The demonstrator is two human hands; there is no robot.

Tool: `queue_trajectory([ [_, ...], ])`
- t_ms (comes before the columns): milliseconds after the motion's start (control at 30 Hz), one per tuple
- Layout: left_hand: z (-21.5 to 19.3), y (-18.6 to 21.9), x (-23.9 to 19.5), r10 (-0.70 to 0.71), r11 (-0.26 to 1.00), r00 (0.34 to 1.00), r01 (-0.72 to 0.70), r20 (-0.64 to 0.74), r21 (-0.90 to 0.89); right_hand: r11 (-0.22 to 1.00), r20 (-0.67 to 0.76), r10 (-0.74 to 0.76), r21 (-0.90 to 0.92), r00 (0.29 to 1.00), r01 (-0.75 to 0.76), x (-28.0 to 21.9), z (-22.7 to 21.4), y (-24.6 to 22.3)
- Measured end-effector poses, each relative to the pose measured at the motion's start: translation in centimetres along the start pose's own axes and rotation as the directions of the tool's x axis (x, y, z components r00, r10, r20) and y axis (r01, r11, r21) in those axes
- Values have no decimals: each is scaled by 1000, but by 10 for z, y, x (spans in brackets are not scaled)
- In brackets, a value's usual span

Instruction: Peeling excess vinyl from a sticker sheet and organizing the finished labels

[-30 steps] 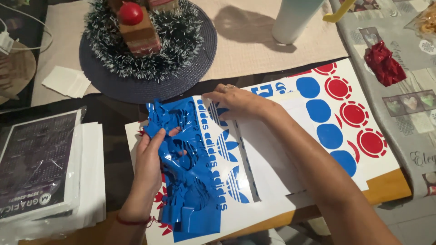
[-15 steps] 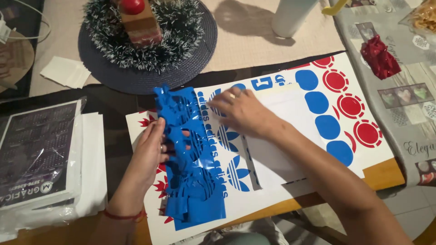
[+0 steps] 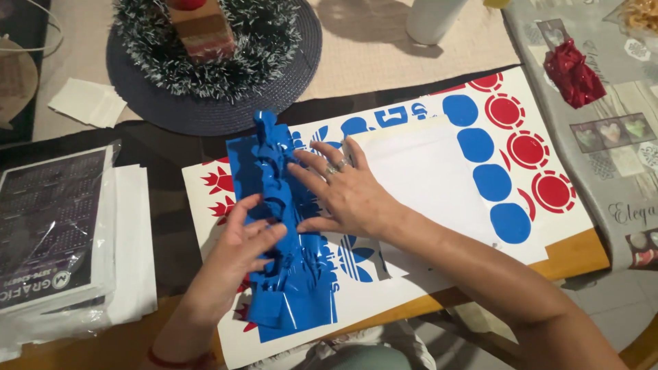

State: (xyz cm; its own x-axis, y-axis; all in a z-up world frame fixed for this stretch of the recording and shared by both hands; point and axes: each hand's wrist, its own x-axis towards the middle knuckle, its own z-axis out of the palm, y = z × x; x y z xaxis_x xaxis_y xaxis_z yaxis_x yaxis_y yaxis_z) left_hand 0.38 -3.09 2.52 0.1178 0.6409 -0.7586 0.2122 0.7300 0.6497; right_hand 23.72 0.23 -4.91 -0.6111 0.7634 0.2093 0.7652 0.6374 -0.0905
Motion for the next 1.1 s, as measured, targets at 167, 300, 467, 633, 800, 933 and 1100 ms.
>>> queue_trajectory([
  [167, 9, -6, -2, -63, 997, 996, 59, -58, -56, 1000, -33, 3, 1, 999, -3, -2, -6, -5],
  [300, 2, -8, -1, -63, 995, 995, 57, -72, -78, 1000, -45, -22, -14, 999, 21, -24, -7, -7],
  [467, -2, -12, 5, -55, 987, 997, 46, -55, -154, 997, 182, -74, 35, 981, 68, -63, 4, -7],
  [633, -5, -19, 17, -76, 986, 995, 66, -64, -153, 995, 222, -103, 26, 970, 100, -76, 15, -4],
  [800, -2, -10, 8, -82, 975, 993, 63, -82, -214, 996, 218, -91, 13, 972, 90, -76, 15, -4],
  [933, -1, -6, 4, -80, 972, 994, 61, -79, -225, 996, 221, -84, 29, 972, 80, -76, 14, -4],
  [1100, -4, -12, 8, -67, 959, 995, 45, -72, -280, 997, 219, -76, 30, 973, 71, -75, 13, -6],
])
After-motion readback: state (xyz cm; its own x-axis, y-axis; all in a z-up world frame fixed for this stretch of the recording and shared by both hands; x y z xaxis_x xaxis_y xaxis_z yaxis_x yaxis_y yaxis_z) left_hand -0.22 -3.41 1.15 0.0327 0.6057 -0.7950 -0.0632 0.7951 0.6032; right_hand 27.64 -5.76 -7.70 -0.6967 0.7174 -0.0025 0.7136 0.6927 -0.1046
